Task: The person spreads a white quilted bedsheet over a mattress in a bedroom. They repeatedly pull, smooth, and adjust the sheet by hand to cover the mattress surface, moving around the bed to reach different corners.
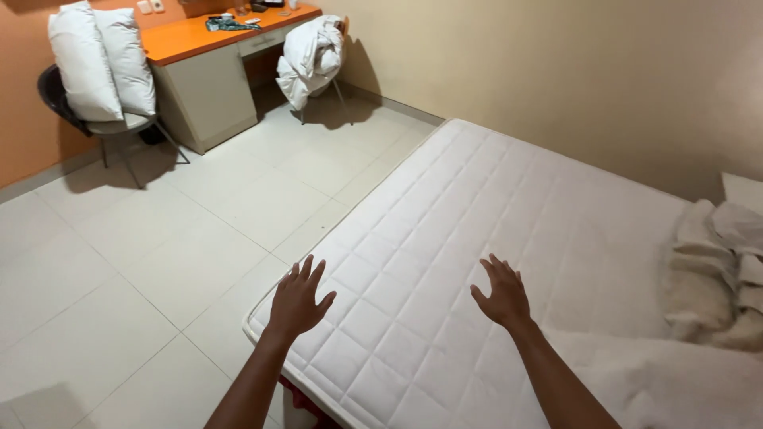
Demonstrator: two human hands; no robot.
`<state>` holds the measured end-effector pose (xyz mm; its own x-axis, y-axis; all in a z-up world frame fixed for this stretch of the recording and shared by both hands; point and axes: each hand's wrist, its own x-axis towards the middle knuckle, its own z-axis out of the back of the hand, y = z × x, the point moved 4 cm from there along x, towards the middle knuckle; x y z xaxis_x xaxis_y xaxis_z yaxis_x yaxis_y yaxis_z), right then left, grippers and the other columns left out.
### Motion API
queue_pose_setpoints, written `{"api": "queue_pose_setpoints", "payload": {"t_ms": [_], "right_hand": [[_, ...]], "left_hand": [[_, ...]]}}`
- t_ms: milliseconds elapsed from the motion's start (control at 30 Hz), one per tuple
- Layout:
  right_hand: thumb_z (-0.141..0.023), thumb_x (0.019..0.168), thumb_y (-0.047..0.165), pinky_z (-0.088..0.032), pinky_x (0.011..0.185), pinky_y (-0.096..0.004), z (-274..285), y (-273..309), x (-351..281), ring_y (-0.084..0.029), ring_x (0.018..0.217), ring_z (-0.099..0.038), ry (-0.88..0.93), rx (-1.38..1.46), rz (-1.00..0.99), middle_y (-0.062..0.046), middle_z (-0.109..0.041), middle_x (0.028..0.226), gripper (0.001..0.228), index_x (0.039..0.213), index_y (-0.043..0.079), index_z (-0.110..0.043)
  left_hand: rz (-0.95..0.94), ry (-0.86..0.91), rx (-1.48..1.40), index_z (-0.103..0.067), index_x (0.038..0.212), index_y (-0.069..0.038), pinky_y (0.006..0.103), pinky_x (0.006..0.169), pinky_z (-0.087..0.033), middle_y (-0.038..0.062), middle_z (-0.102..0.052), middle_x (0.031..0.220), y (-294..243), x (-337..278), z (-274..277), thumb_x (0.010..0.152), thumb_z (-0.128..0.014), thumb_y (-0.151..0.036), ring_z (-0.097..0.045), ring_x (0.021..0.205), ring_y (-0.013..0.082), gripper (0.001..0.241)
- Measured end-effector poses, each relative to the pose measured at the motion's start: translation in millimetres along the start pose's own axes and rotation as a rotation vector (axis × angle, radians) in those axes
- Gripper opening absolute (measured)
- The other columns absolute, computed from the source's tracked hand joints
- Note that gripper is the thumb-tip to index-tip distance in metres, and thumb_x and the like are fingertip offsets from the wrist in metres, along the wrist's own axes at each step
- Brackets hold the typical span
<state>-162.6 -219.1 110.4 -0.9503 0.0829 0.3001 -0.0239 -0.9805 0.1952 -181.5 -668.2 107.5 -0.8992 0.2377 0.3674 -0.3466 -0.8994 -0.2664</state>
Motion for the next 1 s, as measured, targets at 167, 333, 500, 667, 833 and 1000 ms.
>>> {"api": "queue_pose_setpoints", "payload": {"t_ms": [167, 333, 500, 667, 833, 1000], "right_hand": [[-0.068, 0.089, 0.044, -0.022, 0.125, -0.05, -18.7, 11.3, 64.7, -0.032, 0.154, -0.027, 0.006, -0.007, 0.022, -0.007, -0.031, 0.166, 0.073, 0.153, 0.02, -0.043], [-0.068, 0.09, 0.044, -0.02, 0.125, -0.051, -32.9, 22.5, 123.3, -0.032, 0.155, -0.025, 0.012, -0.005, 0.073, -0.008, -0.03, 0.167, 0.072, 0.153, 0.019, -0.042], [-0.067, 0.091, 0.045, -0.018, 0.127, -0.05, -45.0, 49.2, 167.1, -0.031, 0.156, -0.025, 0.039, -0.017, 0.076, -0.007, -0.03, 0.167, 0.072, 0.154, 0.02, -0.042], [-0.068, 0.09, 0.045, -0.015, 0.127, -0.05, -61.1, 95.7, 203.5, -0.03, 0.156, -0.022, 0.046, 0.007, 0.104, -0.006, -0.028, 0.168, 0.073, 0.154, 0.02, -0.042], [-0.068, 0.09, 0.044, -0.014, 0.127, -0.049, -77.0, 163.6, 243.7, -0.029, 0.157, -0.019, 0.065, 0.016, 0.11, -0.005, -0.024, 0.17, 0.075, 0.155, 0.021, -0.04], [-0.068, 0.09, 0.045, -0.016, 0.127, -0.05, -106.9, 241.8, 280.5, -0.029, 0.157, -0.02, 0.051, 0.037, 0.116, -0.006, -0.024, 0.17, 0.075, 0.155, 0.021, -0.04]], "left_hand": [[0.026, 0.022, 0.029, -0.041, 0.153, -0.017, 0.0528, 0.113, -0.038, 0.016, -0.036, 0.161, 33.7, 56.7, -19.9, 0.09, -0.069, -0.048, -0.039, 0.145, 0.0426, 0.075], [0.073, 0.02, 0.048, -0.042, 0.153, -0.018, 0.0529, 0.113, -0.039, 0.016, -0.036, 0.161, 52.8, 96.7, -17.4, 0.09, -0.07, -0.048, -0.04, 0.145, 0.0429, 0.075], [0.091, 0.006, 0.048, -0.043, 0.152, -0.017, 0.0531, 0.111, -0.041, 0.017, -0.036, 0.162, 81.3, 124.5, -20.6, 0.09, -0.071, -0.046, -0.041, 0.144, 0.0436, 0.074], [0.104, -0.041, 0.055, -0.045, 0.151, -0.016, 0.0527, 0.11, -0.042, 0.018, -0.036, 0.162, 125.5, 147.7, -10.5, 0.089, -0.071, -0.046, -0.042, 0.143, 0.0436, 0.074], [0.137, -0.044, 0.086, -0.045, 0.152, -0.017, 0.0527, 0.11, -0.043, 0.017, -0.035, 0.162, 192.7, 167.9, 8.8, 0.089, -0.071, -0.047, -0.042, 0.143, 0.0431, 0.074], [0.175, -0.014, 0.119, -0.045, 0.153, -0.016, 0.053, 0.11, -0.043, 0.016, -0.036, 0.162, 278.9, 185.3, 36.5, 0.092, -0.067, -0.051, -0.043, 0.143, 0.0423, 0.074]]}}
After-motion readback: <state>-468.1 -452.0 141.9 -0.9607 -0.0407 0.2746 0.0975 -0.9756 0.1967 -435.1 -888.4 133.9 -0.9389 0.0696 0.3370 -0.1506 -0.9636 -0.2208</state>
